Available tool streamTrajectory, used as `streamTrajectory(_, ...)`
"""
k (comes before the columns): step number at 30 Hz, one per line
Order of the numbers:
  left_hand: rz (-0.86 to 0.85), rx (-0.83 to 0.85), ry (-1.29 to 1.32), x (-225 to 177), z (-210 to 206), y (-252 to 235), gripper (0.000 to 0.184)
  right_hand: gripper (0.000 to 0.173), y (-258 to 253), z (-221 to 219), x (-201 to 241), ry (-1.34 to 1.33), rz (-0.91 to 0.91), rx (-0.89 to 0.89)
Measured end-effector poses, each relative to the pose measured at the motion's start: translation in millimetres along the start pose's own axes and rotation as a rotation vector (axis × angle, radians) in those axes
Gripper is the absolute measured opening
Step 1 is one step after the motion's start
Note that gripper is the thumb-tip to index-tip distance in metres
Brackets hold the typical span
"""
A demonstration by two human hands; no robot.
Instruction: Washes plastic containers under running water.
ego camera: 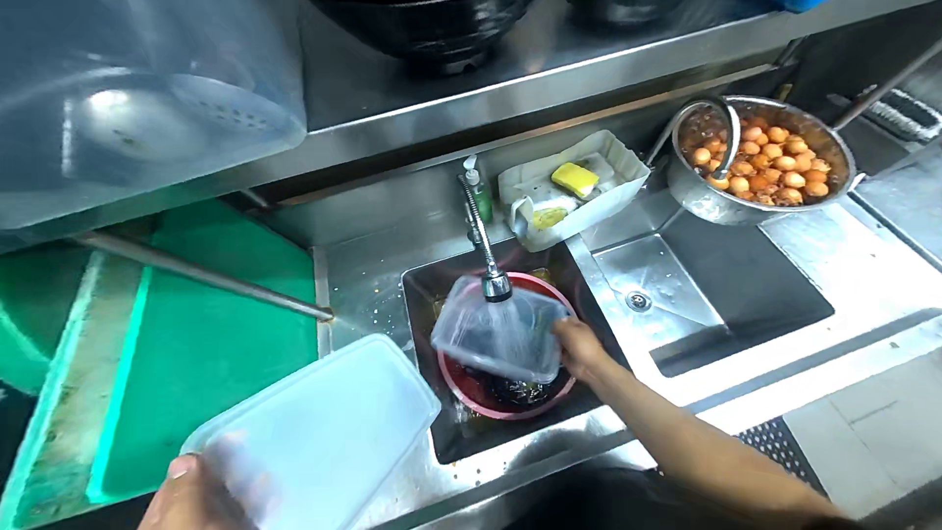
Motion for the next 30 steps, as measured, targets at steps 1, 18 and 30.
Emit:
streamTrajectory(1, -0.016, -0.013, -0.017, -2, 3, 1, 0.033, 0.026, 2, 15, -3, -0.011, 0.011, -0.017)
streamTrajectory(18, 0.050, -0.161, -0.007, 6, 25, 24, 0.031, 0.020, 25, -24, -32, 0.040, -0.091, -0.049)
streamTrajectory(30, 0.090, -0.067, 0.085, 22, 33, 51, 0.033, 0.037, 23, -94, 4, 1.695, 0.945, 0.390)
Point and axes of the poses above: each hand's wrist, its own y-axis away from the middle knuckle, its own z-axis out of the back of the hand, x = y × z, the point moved 4 cm from there along -y, towards the middle knuckle, and after that the axes turned 8 degrees about -z, right-handed, at the moved point
